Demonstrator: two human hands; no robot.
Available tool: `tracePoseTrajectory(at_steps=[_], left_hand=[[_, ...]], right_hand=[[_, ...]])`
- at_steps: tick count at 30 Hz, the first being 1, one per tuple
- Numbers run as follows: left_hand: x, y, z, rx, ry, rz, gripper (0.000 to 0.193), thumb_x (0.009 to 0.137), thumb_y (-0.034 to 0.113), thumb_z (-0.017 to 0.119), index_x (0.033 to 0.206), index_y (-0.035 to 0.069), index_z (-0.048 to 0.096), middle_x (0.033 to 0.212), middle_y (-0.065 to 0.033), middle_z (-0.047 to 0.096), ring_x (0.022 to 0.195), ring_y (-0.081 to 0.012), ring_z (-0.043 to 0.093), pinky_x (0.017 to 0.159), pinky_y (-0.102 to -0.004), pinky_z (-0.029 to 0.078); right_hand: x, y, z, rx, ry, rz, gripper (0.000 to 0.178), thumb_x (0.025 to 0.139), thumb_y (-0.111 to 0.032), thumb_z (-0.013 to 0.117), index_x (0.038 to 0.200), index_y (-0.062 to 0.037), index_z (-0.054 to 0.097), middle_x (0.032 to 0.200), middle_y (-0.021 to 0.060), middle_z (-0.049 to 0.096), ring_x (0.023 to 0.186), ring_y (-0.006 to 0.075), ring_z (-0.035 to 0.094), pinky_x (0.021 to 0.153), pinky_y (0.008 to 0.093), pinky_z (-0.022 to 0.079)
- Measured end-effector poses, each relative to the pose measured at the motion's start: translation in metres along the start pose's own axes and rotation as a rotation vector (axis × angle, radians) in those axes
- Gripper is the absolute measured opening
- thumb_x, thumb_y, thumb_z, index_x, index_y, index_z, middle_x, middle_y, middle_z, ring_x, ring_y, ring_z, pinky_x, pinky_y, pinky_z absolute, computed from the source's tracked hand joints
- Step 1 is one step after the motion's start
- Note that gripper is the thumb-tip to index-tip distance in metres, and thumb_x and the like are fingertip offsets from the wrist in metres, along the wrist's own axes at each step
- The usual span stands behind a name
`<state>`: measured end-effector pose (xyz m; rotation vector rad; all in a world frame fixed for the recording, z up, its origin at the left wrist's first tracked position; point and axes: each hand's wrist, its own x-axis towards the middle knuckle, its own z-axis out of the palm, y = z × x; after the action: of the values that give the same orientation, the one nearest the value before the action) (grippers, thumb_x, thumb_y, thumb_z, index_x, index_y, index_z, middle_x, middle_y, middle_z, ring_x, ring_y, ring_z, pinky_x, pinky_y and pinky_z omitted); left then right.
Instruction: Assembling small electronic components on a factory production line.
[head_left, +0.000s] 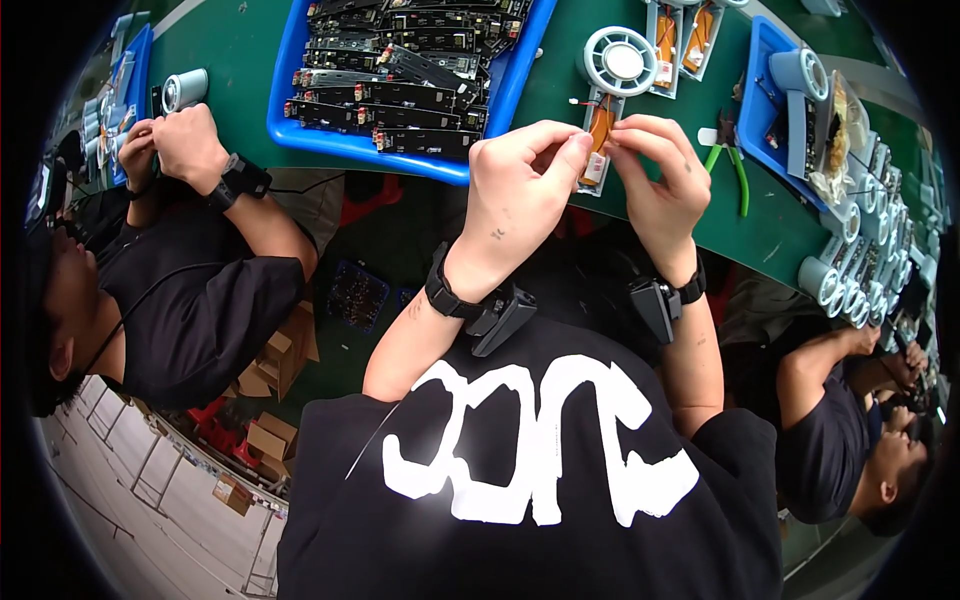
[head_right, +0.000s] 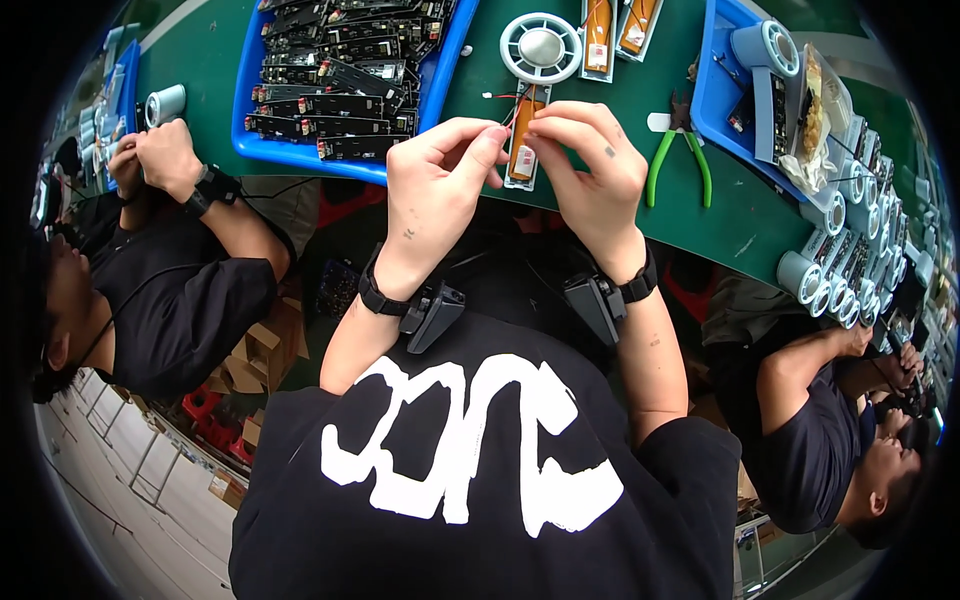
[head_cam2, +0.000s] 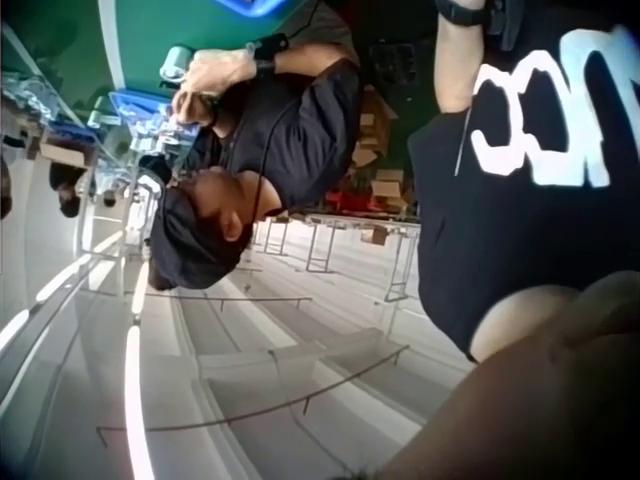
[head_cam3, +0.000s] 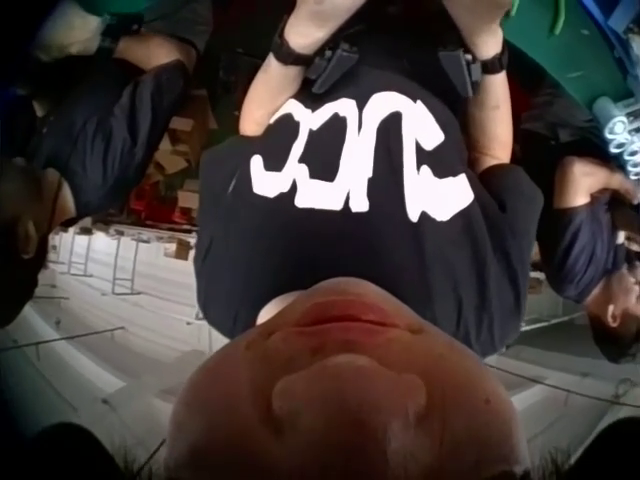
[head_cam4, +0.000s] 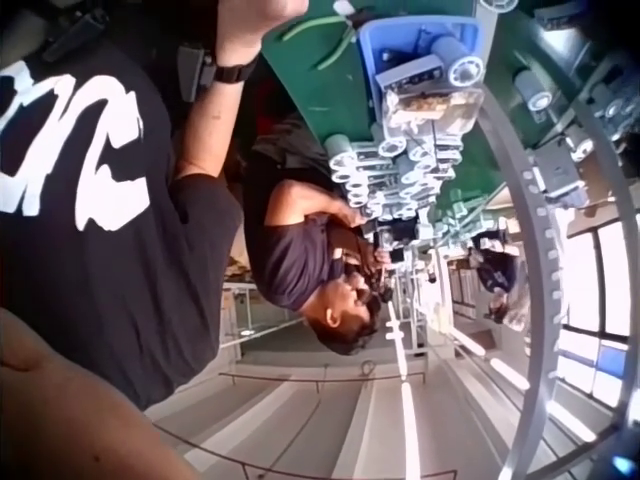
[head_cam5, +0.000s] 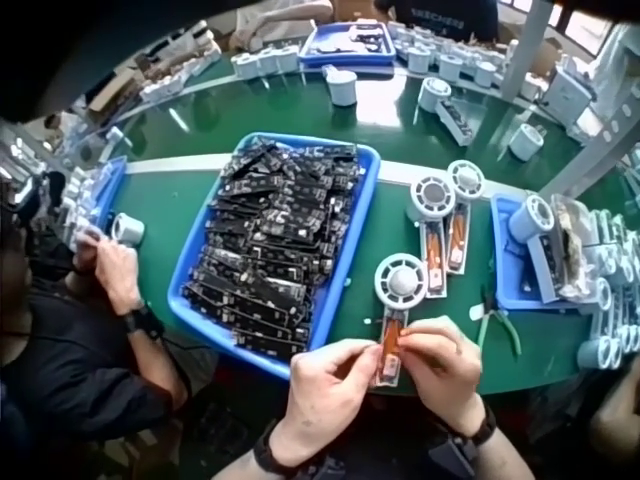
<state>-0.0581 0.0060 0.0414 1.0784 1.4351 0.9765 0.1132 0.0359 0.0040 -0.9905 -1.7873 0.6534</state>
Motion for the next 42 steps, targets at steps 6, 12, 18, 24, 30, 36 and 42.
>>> tracePoseTrajectory(at_steps=[6, 12, 18, 24, 30, 36, 42], left_hand=[[-0.005, 0.001, -0.004, 0.198, -0.016, 0.123, 0.016, 0.093, 0.009, 0.072, 0.106, -0.001, 0.074, 0.081, -0.0081, 0.072, 0.064, -0.0111, 0.066, 0.054, -0.0232, 0.049], [-0.015, 0.002, -0.042, 0.661, 0.045, 0.566, 0.027, 0.084, 0.009, 0.077, 0.111, 0.005, 0.073, 0.086, -0.0079, 0.069, 0.071, -0.0223, 0.065, 0.063, -0.0313, 0.051], [-0.015, 0.002, -0.105, 1.138, 0.12, 0.613, 0.03, 0.079, 0.012, 0.08, 0.109, 0.01, 0.074, 0.103, -0.0039, 0.067, 0.096, -0.0255, 0.062, 0.082, -0.0392, 0.049], [-0.01, 0.002, -0.114, 1.119, 0.009, 0.567, 0.024, 0.077, 0.011, 0.08, 0.1, 0.01, 0.072, 0.104, -0.0022, 0.066, 0.098, -0.0248, 0.06, 0.083, -0.0397, 0.048], [0.001, 0.007, -0.123, 1.071, -0.065, 0.686, 0.019, 0.076, 0.009, 0.08, 0.092, 0.007, 0.07, 0.097, -0.0031, 0.066, 0.094, -0.0252, 0.062, 0.08, -0.0382, 0.049], [-0.022, 0.003, -0.095, 0.173, 0.06, 0.459, 0.016, 0.087, 0.003, 0.075, 0.1, 0.002, 0.065, 0.092, -0.006, 0.066, 0.089, -0.0194, 0.067, 0.072, -0.0333, 0.056], [-0.033, 0.014, -0.036, -0.793, 0.049, -0.168, 0.032, 0.096, -0.001, 0.062, 0.127, 0.001, 0.054, 0.092, -0.007, 0.065, 0.087, -0.0184, 0.068, 0.078, -0.0341, 0.061]], right_hand=[[0.0, -0.007, 0.004, 0.335, 0.138, 0.31, 0.014, 0.094, 0.006, 0.067, 0.107, 0.0035, 0.068, 0.106, 0.0142, 0.073, 0.082, 0.0139, 0.067, 0.073, 0.0257, 0.055], [0.003, -0.004, 0.009, 0.296, 0.111, 0.259, 0.016, 0.096, 0.005, 0.065, 0.112, 0.0048, 0.068, 0.107, 0.014, 0.073, 0.079, 0.0101, 0.066, 0.07, 0.0214, 0.053], [0.003, 0.003, 0.017, 0.259, 0.102, 0.299, 0.017, 0.092, 0.005, 0.069, 0.109, 0.0039, 0.07, 0.103, 0.0108, 0.074, 0.079, 0.0088, 0.065, 0.068, 0.0208, 0.052], [0.004, -0.002, 0.017, 0.2, 0.115, 0.269, 0.016, 0.086, 0.003, 0.076, 0.102, 0.0013, 0.073, 0.097, 0.0087, 0.074, 0.075, 0.0112, 0.066, 0.067, 0.0232, 0.052], [-0.001, 0.005, 0.01, 0.187, 0.048, 0.227, 0.018, 0.091, 0.007, 0.069, 0.109, 0.0035, 0.07, 0.107, 0.0095, 0.073, 0.084, 0.0081, 0.065, 0.065, 0.0192, 0.051], [-0.001, 0.001, 0.007, 0.221, 0.056, 0.308, 0.019, 0.093, 0.006, 0.068, 0.112, 0.0031, 0.07, 0.108, 0.0098, 0.074, 0.083, 0.007, 0.066, 0.063, 0.0192, 0.051], [0.0, -0.003, 0.009, 0.295, 0.064, 0.397, 0.019, 0.094, 0.003, 0.067, 0.113, 0.0036, 0.07, 0.106, 0.0102, 0.075, 0.081, 0.0062, 0.066, 0.063, 0.0189, 0.05]])
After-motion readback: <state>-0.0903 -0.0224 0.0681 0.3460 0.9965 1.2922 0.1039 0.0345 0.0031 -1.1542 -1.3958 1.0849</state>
